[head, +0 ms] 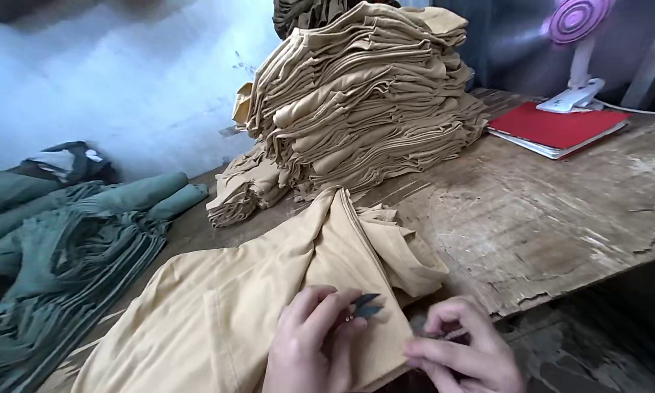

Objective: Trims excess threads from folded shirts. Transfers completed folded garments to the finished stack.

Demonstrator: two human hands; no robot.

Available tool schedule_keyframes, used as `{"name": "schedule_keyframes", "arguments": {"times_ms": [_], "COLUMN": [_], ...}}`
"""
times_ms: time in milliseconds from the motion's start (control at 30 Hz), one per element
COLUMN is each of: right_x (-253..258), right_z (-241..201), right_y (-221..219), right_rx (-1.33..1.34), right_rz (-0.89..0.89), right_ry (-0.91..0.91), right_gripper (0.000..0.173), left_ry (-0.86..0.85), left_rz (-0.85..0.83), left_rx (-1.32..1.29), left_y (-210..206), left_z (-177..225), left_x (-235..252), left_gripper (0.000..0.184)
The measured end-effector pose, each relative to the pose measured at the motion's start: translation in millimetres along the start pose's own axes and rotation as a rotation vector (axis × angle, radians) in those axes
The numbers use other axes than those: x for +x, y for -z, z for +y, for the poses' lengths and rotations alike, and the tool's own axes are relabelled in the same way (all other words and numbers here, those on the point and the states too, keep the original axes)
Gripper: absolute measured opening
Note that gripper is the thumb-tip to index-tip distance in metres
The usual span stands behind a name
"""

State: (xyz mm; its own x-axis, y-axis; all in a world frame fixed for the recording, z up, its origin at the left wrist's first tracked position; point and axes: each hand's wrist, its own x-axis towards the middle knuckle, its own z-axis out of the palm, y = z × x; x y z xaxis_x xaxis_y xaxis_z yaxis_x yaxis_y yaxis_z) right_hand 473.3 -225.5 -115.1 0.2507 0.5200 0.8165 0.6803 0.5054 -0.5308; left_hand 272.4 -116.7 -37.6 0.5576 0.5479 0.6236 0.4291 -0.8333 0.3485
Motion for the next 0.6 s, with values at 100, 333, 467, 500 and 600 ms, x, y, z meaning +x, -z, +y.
{"name": "schedule_keyframes", "arguments": {"times_ms": [100, 333, 467, 500, 600], "right_x": [-8, -11, -7, -4, 2], "right_z": [-1, -3, -2, -5, -12], "right_y": [9, 8, 13, 9, -7], "right_rx": [0.293, 0.523, 0.211, 0.059, -0.206], "right_rz": [0.122, 0.076, -0.067, -0.068, -0.058], "right_ry": [-0.174, -0.244, -0.048, -0.025, 0.044], "right_gripper": [0.015, 0.010, 0.016, 0.023, 0.018], "left_ry": [-0.056, -0.186, -0.085, -0.049, -0.010], "left_rz": [-0.070, -0.051, 0.023, 0.044, 0.049], "left_rx": [-0.067, 0.050, -0.014, -0.030, -0.030], "left_y": [6, -14, -6, -4, -5], "left_z": [9, 31, 28, 25, 15], "left_x": [-7, -7, -4, -2, -1], "left_gripper": [0.021, 0.015, 0.016, 0.020, 0.022]}}
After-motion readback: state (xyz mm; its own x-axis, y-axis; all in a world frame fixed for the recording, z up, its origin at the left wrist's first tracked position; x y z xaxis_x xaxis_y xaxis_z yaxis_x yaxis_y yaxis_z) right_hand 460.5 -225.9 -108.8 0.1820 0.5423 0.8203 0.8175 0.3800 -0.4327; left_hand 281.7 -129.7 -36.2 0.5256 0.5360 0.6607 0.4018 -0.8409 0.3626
